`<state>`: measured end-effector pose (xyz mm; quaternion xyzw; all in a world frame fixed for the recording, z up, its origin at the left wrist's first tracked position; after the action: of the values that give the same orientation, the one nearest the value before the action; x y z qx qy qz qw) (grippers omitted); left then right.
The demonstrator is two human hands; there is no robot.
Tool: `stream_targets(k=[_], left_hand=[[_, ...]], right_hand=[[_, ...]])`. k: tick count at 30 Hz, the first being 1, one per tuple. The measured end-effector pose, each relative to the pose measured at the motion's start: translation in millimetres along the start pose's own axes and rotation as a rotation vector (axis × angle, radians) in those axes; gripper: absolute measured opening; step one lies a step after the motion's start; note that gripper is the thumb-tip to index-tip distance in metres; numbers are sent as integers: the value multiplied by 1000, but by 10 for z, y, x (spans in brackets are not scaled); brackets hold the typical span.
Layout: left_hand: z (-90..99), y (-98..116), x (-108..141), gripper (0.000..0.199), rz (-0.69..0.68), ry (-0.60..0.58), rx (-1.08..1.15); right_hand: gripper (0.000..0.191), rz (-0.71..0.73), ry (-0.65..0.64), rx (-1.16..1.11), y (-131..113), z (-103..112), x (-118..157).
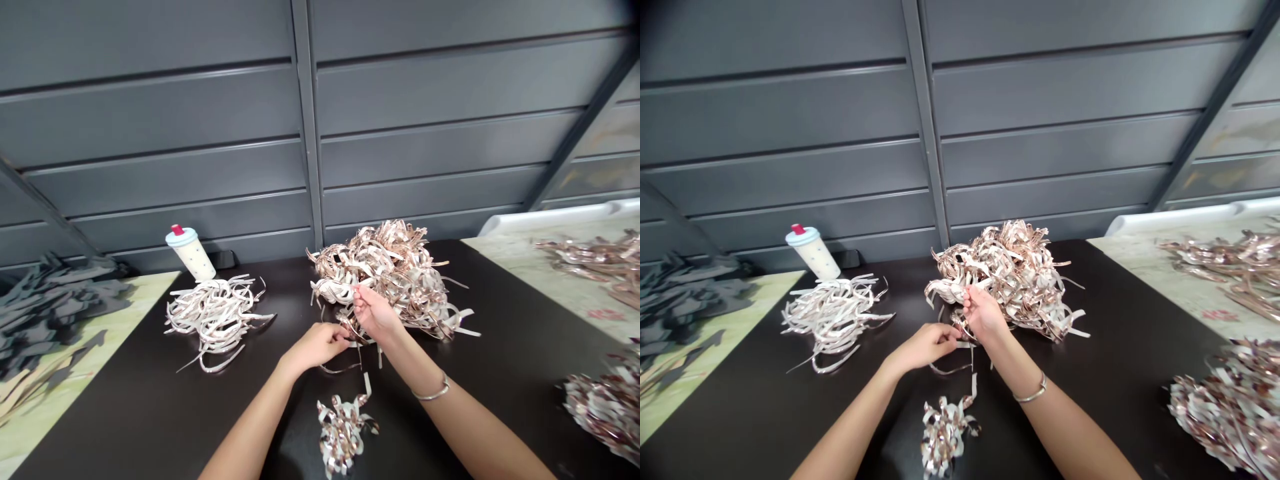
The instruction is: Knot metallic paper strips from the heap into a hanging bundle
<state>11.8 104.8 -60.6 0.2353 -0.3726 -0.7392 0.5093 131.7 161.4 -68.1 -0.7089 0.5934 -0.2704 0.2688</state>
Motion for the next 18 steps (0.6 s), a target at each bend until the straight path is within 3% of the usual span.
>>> stream_targets(k=[2,6,8,10,12,15,18], left_hand=[[-3,12,14,20,9,1,81],[80,140,83,49,20,35,320],[146,266,121,62,12,74,440],[220,384,155,63,8,153,592],[295,454,194,57,7,268,777],[383,475,271,46,-2,410,844],[462,502,349,39,-65,453,631]], right_hand=[[27,25,-40,30,-43,-69,54],[21,139,-189,199,-266,-287,240],[10,352,-363,454,-452,-492,387],[1,586,-515,665,-590,-678,556],[6,689,-561,748,-653,-759,658],[20,569,-517,707,-637,-724,658],[22,362,-491,657,-570,-655,620]])
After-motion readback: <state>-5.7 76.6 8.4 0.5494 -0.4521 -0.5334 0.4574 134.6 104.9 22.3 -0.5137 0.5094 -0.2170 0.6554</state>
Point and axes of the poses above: each hand's wrist, its own x-axis away from the middle knuckle, its own z-axis out of the back of the hand, y = z × x, the point moved 6 cm from there along -x, towards the middle knuckle, and after that the axes turned 2 degrees about -x, right-handed, at the moved point
